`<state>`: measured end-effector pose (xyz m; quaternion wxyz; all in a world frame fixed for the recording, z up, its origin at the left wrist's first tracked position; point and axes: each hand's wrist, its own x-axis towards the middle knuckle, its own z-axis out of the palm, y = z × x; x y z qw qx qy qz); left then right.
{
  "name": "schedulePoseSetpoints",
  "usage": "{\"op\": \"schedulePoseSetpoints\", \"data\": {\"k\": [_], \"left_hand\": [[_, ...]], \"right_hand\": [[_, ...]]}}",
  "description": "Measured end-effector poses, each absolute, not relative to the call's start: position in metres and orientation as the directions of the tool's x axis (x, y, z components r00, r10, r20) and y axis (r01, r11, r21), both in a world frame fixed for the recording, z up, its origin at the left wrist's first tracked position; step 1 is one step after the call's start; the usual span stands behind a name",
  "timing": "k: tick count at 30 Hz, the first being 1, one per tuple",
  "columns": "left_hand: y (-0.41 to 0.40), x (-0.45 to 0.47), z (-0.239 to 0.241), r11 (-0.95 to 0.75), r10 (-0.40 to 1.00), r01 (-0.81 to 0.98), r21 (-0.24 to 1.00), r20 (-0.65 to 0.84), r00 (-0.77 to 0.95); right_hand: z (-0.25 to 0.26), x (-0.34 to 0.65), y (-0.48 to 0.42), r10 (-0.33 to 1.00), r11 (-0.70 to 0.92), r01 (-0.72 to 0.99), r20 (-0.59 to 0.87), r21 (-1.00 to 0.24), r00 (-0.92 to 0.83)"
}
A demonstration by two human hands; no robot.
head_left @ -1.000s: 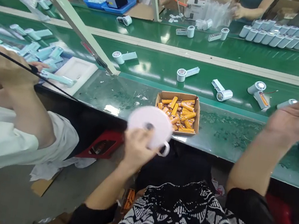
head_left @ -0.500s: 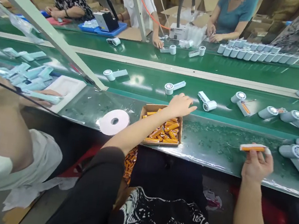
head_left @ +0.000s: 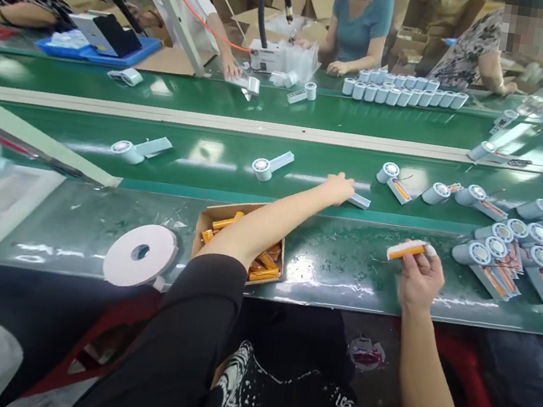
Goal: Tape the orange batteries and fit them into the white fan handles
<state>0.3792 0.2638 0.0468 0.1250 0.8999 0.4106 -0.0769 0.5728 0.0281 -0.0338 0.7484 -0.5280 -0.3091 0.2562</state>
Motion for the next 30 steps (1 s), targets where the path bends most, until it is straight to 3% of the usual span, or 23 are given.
{"op": "schedulePoseSetpoints", "data": {"k": [5, 12, 20, 25, 30], "left_hand": [[0.284, 0.369, 0.038, -0.662, 0.665, 0.726, 0.188, -0.299, 0.684], [0.286, 0.375, 0.035, -0.636, 0.695, 0.733, 0.239, -0.234, 0.68], [0.279, 0.387, 0.031, -0.553, 0.767, 0.78, 0.291, -0.186, 0.614], [0.276, 0.394, 0.034, -0.523, 0.787, 0.785, 0.332, -0.168, 0.594], [0.279, 0.397, 0.037, -0.503, 0.787, 0.78, 0.373, -0.175, 0.592]], "right_hand": [[-0.009, 0.565, 0.125, 0.83, 0.332, 0.098, 0.34, -0.938, 0.443], [-0.021, 0.584, 0.201, 0.935, 0.245, 0.447, 0.332, -0.86, 0.126], [0.001, 0.591, 0.188, 0.922, 0.371, 0.783, 0.302, -0.499, -0.244], [0.015, 0.587, 0.188, 0.969, 0.243, 0.878, 0.151, -0.411, -0.198], [0.02, 0.573, 0.193, 0.978, 0.204, 0.97, -0.018, -0.133, -0.208]]}}
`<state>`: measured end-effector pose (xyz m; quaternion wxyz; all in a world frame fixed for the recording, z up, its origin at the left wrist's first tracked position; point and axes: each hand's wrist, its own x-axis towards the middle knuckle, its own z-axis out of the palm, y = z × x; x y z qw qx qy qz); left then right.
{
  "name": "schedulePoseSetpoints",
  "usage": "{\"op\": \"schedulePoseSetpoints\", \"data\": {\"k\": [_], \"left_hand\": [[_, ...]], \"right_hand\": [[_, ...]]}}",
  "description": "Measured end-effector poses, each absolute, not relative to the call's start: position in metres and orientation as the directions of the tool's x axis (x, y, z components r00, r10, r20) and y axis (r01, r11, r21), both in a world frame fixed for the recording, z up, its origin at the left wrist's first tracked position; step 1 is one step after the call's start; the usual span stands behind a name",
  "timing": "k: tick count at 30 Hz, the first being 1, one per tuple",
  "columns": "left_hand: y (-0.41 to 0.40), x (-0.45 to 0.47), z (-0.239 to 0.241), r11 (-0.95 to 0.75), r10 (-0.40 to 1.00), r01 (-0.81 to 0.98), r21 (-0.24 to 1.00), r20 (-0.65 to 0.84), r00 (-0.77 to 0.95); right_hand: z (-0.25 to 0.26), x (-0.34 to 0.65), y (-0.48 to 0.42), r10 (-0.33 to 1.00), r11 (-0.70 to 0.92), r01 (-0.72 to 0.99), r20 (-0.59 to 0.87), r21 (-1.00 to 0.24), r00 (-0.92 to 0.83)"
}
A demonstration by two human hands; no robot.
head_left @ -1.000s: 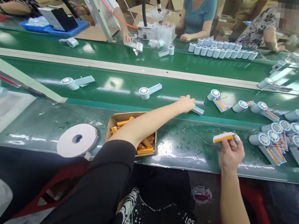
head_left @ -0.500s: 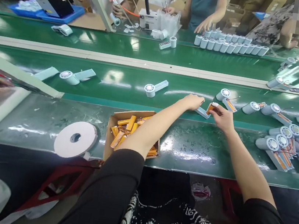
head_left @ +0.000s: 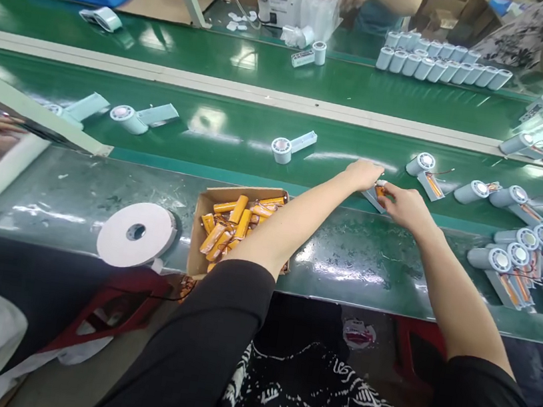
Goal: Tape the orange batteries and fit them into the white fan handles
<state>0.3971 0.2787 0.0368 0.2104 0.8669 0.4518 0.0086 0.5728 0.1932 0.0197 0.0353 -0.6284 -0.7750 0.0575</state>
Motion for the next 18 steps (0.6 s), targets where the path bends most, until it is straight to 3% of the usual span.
{"op": "schedulePoseSetpoints", "data": {"k": [4, 7, 10, 13, 15, 18], "left_hand": [[0.276, 0.399, 0.039, -0.469, 0.801, 0.79, 0.395, -0.187, 0.569], [0.27, 0.4, 0.041, -0.448, 0.818, 0.794, 0.411, -0.17, 0.55], [0.269, 0.395, 0.045, -0.414, 0.854, 0.809, 0.418, -0.129, 0.504], [0.271, 0.384, 0.052, -0.343, 0.896, 0.836, 0.428, -0.119, 0.428], [0.269, 0.374, 0.058, -0.313, 0.901, 0.839, 0.445, -0.139, 0.41], [0.25, 0.335, 0.067, -0.347, 0.884, 0.806, 0.48, -0.118, 0.452]], "right_hand": [[0.019, 0.552, 0.201, 0.949, 0.253, 0.967, -0.196, 0.01, -0.246], [0.016, 0.556, 0.204, 0.925, 0.296, 0.952, -0.227, -0.078, -0.306], [0.012, 0.576, 0.201, 0.943, 0.304, 0.932, -0.074, -0.197, -0.323], [0.006, 0.589, 0.193, 0.981, 0.156, 0.933, 0.161, -0.324, -0.108], [0.0, 0.583, 0.185, 0.977, 0.136, 0.917, 0.205, -0.376, -0.061], [-0.012, 0.559, 0.164, 0.971, 0.214, 0.889, 0.19, -0.404, -0.148]]}}
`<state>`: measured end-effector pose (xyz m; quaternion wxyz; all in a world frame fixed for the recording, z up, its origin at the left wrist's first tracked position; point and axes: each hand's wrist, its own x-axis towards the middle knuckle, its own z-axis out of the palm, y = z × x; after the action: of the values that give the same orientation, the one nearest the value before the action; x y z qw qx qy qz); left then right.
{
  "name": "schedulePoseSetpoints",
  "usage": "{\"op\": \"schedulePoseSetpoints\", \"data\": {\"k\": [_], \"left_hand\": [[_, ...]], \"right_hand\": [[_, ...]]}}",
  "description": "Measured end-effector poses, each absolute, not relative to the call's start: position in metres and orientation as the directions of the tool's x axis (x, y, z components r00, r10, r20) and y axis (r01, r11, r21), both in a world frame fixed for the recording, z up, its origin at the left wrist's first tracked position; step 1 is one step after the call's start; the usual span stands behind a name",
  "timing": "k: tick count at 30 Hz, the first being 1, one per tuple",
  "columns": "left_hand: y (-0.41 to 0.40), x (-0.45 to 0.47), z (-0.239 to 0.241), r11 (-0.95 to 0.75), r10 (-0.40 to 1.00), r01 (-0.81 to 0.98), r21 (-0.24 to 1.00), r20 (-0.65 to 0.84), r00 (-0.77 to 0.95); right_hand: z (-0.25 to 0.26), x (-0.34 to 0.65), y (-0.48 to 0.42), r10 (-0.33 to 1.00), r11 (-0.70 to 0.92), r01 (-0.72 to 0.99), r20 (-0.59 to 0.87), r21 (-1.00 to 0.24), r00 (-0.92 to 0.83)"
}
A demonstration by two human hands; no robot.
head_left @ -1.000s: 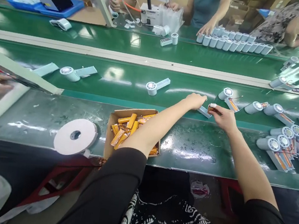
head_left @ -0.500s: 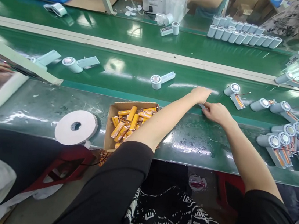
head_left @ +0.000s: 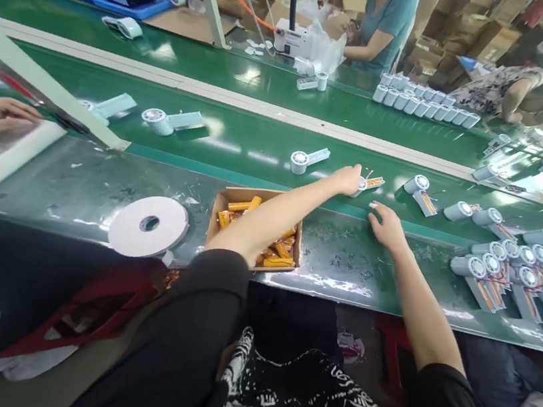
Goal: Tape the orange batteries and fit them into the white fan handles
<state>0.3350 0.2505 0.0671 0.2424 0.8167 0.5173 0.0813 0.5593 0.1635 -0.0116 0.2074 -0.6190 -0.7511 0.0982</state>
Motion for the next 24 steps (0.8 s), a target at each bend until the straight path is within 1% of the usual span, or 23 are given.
{"op": "schedulePoseSetpoints", "data": {"k": [1, 3, 4, 5, 6, 8, 9, 11, 13, 14, 16, 18, 20, 22, 24], "left_hand": [[0.239, 0.309, 0.069, -0.394, 0.873, 0.777, 0.491, -0.065, 0.483], [0.209, 0.235, 0.068, -0.496, 0.849, 0.721, 0.484, 0.096, 0.52], [0.189, 0.188, 0.066, -0.531, 0.84, 0.709, 0.464, 0.18, 0.512], [0.166, 0.137, 0.063, -0.518, 0.854, 0.732, 0.442, 0.233, 0.464], [0.139, 0.086, 0.058, -0.468, 0.884, 0.772, 0.43, 0.243, 0.4], [0.084, -0.009, 0.046, -0.32, 0.945, 0.855, 0.409, 0.199, 0.259], [0.058, -0.047, 0.037, -0.246, 0.966, 0.895, 0.373, 0.173, 0.193], [0.015, -0.099, 0.016, -0.105, 0.994, 0.946, 0.308, 0.041, 0.097], [-0.012, -0.121, -0.004, -0.037, 0.997, 0.962, 0.27, -0.056, 0.054], [-0.022, -0.123, -0.01, -0.034, 0.996, 0.965, 0.261, -0.075, 0.055], [-0.036, -0.115, -0.013, -0.055, 0.997, 0.969, 0.241, -0.041, 0.067], [-0.048, -0.098, -0.004, -0.062, 0.995, 0.976, 0.208, 0.084, 0.045], [-0.062, -0.076, 0.013, -0.078, 0.959, 0.98, 0.18, 0.281, 0.025], [-0.078, -0.054, 0.03, -0.136, 0.893, 0.979, 0.154, 0.447, 0.054], [-0.09, -0.034, 0.043, -0.197, 0.854, 0.97, 0.141, 0.511, 0.099]], "right_hand": [[-0.016, 0.551, 0.151, 0.964, 0.247, 0.868, 0.199, -0.431, -0.175], [-0.025, 0.539, 0.12, 0.951, 0.299, 0.805, 0.234, -0.512, -0.204], [-0.029, 0.536, 0.102, 0.945, 0.318, 0.764, 0.255, -0.561, -0.205], [-0.032, 0.535, 0.085, 0.945, 0.318, 0.728, 0.266, -0.607, -0.191], [-0.035, 0.535, 0.068, 0.947, 0.311, 0.701, 0.27, -0.642, -0.173], [-0.035, 0.533, 0.043, 0.959, 0.274, 0.665, 0.252, -0.694, -0.132], [-0.031, 0.528, 0.035, 0.962, 0.26, 0.651, 0.247, -0.713, -0.114], [-0.018, 0.509, 0.028, 0.961, 0.259, 0.624, 0.259, -0.737, -0.094], [0.002, 0.479, 0.031, 0.95, 0.298, 0.597, 0.294, -0.744, -0.109], [0.013, 0.461, 0.034, 0.943, 0.323, 0.584, 0.305, -0.745, -0.132], [0.033, 0.423, 0.04, 0.934, 0.358, 0.541, 0.294, -0.761, -0.205], [0.048, 0.384, 0.04, 0.924, 0.343, 0.44, 0.213, -0.83, -0.317], [0.056, 0.346, 0.03, 0.871, 0.248, 0.297, 0.078, -0.922, -0.485], [0.055, 0.308, 0.012, 0.755, 0.108, 0.181, -0.038, -0.978, -0.655], [0.046, 0.273, -0.008, 0.62, -0.009, 0.118, -0.098, -0.993, -0.778]]}}
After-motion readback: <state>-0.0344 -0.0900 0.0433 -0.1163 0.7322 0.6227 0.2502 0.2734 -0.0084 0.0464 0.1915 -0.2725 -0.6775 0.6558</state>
